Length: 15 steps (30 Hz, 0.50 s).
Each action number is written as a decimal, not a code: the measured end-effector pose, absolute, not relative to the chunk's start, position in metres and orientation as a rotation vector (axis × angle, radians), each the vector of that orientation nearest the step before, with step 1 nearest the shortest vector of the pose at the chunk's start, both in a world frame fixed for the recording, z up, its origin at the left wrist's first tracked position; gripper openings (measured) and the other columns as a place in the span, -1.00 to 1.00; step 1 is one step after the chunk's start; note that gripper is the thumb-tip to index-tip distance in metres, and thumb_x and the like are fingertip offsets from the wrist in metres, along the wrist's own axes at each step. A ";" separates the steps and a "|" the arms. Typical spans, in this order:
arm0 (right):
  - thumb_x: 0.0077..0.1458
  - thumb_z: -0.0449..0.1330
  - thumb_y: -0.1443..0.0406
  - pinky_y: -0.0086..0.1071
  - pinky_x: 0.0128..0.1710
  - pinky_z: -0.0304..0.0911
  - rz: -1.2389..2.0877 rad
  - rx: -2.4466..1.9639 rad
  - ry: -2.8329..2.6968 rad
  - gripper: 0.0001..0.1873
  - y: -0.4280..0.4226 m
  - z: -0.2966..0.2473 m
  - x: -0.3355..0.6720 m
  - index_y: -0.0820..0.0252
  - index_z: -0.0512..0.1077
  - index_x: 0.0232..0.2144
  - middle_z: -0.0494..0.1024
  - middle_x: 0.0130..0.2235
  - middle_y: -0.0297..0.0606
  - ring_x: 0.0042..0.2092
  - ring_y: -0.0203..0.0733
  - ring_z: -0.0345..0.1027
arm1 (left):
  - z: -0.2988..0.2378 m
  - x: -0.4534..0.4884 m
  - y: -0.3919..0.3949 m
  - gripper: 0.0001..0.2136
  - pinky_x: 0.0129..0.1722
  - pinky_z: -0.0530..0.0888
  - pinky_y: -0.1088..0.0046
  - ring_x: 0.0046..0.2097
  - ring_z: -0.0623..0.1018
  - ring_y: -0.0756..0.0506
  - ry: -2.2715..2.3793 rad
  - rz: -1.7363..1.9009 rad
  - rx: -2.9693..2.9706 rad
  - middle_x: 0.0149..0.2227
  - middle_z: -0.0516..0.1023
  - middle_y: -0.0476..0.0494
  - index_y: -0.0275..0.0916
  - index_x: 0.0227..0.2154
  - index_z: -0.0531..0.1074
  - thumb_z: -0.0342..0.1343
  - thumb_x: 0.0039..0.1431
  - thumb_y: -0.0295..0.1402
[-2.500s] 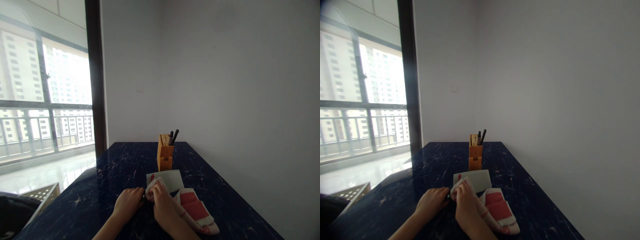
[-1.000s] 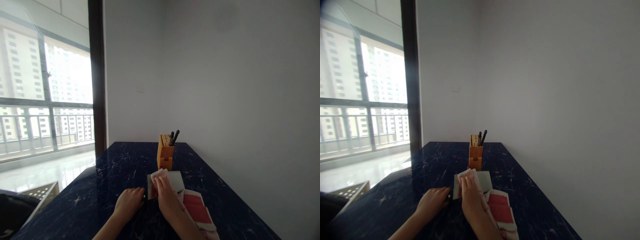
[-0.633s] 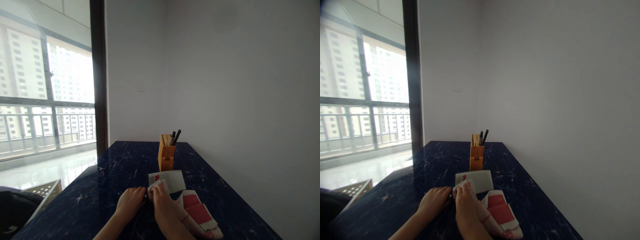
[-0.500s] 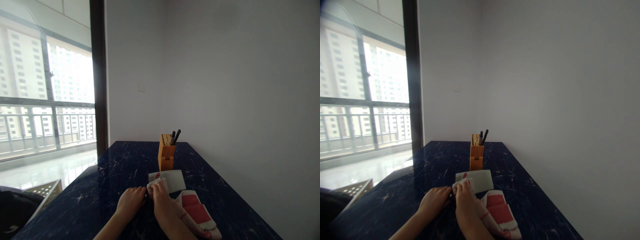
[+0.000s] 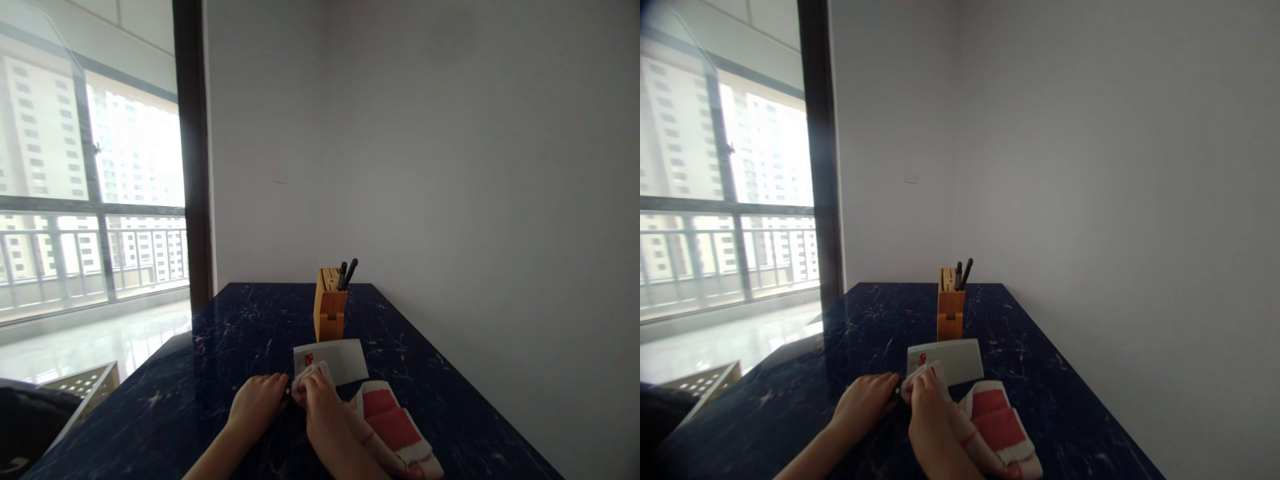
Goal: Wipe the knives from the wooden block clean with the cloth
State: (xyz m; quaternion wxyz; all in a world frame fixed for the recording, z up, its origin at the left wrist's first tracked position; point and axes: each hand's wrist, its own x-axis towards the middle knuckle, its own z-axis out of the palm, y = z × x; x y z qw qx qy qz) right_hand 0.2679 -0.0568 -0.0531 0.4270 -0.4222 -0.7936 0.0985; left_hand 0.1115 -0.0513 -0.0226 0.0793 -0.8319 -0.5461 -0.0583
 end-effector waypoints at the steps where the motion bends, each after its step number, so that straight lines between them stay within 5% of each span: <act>1: -0.05 -0.09 0.55 -0.33 -0.17 0.17 0.257 -1.061 -1.968 -0.70 -0.057 -0.052 0.267 0.18 0.32 -0.32 0.38 -0.28 -0.23 -0.20 -0.22 0.25 | -0.023 0.112 -0.052 -0.85 -0.29 0.35 0.38 -0.23 0.50 -0.15 -1.640 -0.171 -2.493 -0.28 0.50 -0.10 -0.20 -0.28 0.36 -0.04 0.07 -0.40; 15: -0.11 -0.10 0.55 -0.33 -0.13 0.13 0.225 -1.198 -2.099 -0.68 -0.062 -0.037 0.281 0.22 0.34 -0.36 0.39 -0.25 -0.17 -0.19 -0.19 0.24 | -0.023 0.111 -0.052 -0.84 -0.28 0.35 0.38 -0.22 0.50 -0.14 -1.656 -0.158 -2.488 -0.28 0.50 -0.10 -0.20 -0.27 0.35 -0.03 0.07 -0.39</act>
